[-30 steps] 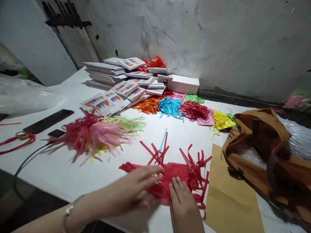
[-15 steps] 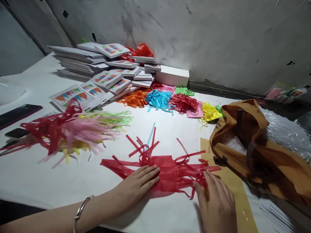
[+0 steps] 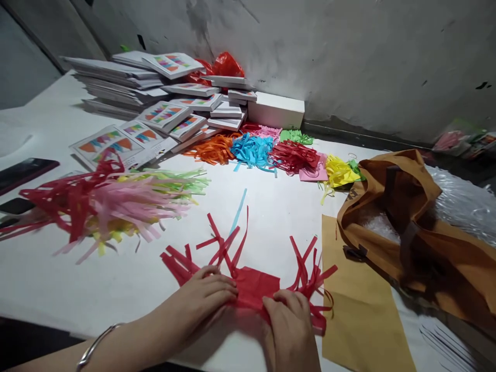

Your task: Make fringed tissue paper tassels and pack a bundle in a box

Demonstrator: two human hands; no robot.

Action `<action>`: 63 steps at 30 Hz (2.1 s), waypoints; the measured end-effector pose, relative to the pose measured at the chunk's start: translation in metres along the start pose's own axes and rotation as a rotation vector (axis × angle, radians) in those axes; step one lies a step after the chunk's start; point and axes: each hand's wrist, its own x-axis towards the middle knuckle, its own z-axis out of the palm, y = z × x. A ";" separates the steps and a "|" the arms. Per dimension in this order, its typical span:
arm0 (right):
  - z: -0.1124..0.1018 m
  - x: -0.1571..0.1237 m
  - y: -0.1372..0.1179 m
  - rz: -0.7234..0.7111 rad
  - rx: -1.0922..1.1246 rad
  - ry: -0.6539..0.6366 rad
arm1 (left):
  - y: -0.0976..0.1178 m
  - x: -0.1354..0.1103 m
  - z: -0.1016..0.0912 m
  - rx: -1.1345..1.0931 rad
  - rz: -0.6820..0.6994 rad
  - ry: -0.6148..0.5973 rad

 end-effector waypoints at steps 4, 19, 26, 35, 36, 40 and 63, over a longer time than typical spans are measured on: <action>0.012 0.010 -0.006 0.242 -0.052 0.048 | -0.005 0.023 0.008 0.130 -0.179 -0.014; 0.015 0.011 -0.009 -0.137 -0.079 0.030 | -0.008 0.035 0.010 0.216 -0.306 -0.090; 0.013 0.014 -0.010 -0.013 0.065 0.082 | -0.001 0.025 0.001 0.194 0.150 0.025; 0.014 -0.008 -0.006 -0.009 -0.014 -0.021 | -0.007 0.003 0.019 0.020 0.043 0.098; 0.013 -0.009 -0.006 0.024 -0.002 -0.026 | -0.007 0.002 0.018 -0.006 0.001 0.109; 0.011 0.000 -0.008 0.226 -0.066 -0.067 | -0.005 0.008 0.015 0.063 -0.152 0.057; 0.019 0.023 -0.022 0.118 0.117 -0.002 | -0.008 0.016 0.012 0.140 0.065 0.057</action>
